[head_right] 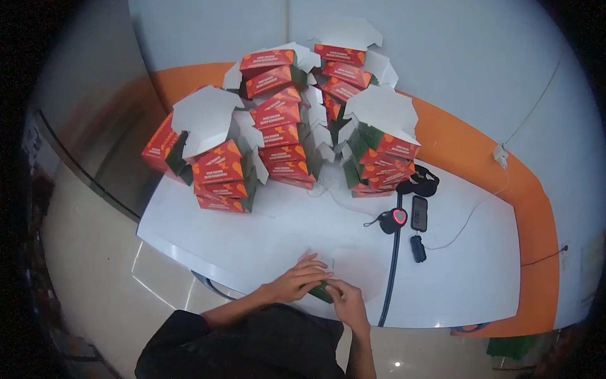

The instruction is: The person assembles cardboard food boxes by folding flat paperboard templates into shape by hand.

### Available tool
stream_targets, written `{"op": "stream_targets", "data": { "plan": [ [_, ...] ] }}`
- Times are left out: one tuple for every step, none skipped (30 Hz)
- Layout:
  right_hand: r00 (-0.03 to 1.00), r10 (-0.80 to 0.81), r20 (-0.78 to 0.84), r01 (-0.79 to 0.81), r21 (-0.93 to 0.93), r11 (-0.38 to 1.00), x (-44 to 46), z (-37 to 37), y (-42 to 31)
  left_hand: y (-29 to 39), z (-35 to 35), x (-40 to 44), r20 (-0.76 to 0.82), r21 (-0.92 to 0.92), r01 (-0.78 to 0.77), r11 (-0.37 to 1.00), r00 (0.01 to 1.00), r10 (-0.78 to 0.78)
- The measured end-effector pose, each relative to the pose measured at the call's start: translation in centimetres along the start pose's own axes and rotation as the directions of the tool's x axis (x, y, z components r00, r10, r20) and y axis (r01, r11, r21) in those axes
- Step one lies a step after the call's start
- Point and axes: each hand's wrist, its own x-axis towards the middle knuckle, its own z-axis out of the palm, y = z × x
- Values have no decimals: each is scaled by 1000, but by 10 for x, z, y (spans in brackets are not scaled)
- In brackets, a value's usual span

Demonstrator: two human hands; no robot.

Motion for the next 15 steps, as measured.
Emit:
{"op": "stream_targets", "data": {
  "plan": [
    [1000, -16, 9, 16, -23, 1000, 1, 0, 0, -1, 0, -4, 36, -30, -13, 999, 999, 14],
    [999, -34, 16, 35, -43, 998, 5, 2, 3, -1, 0, -6, 21, -64, 12, 998, 1000, -10],
    [998, -51, 22, 52, -60, 997, 7, 6, 2, 0, 0, -9, 10, -98, 37, 994, 999, -36],
    [1000, -20, 5, 20, -49, 999, 10, 9, -3, 1, 0, -12, 0, -129, 62, 990, 998, -62],
    [1000, 12, -10, -12, -37, 999, 11, 12, -11, 4, 1, -14, -45, -204, 157, 966, 984, -170],
    [999, 40, -24, -41, -26, 999, 12, 14, -18, 8, 1, -15, -83, -280, 244, 928, 957, -277],
    [999, 37, -20, -37, -20, 999, 13, 16, -23, 9, 1, -15, -115, -354, 319, 879, 918, -380],
    [999, 33, -18, -33, -12, 999, 13, 18, -27, 6, 2, -16, -153, -346, 319, 882, 909, -388],
    [999, 28, -19, -28, 0, 1000, 13, 20, -31, 1, 3, -16, -186, -336, 319, 886, 900, -395],
    [999, 44, -17, -44, -28, 999, 14, 21, -35, -1, 4, -18, -218, -325, 322, 889, 890, -402],
    [998, 59, -16, -60, -56, 997, 16, 21, -39, -2, 3, -20, -172, -227, 310, 923, 920, -351],
    [997, 73, -13, -74, -85, 994, 17, 22, -41, -2, 2, -21, -122, -129, 289, 949, 945, -305],
    [999, 46, 12, -44, -122, 992, 17, 21, -41, -1, 2, -22, -69, -32, 261, 965, 962, -263],
    [999, 18, 39, -11, -159, 987, 18, 20, -41, -2, 0, -24, -21, 5, 239, 971, 971, -239],
    [998, -9, 66, 22, -197, 980, 17, 19, -41, -3, -5, -26, 28, 41, 215, 976, 976, -216]
  ]
}}
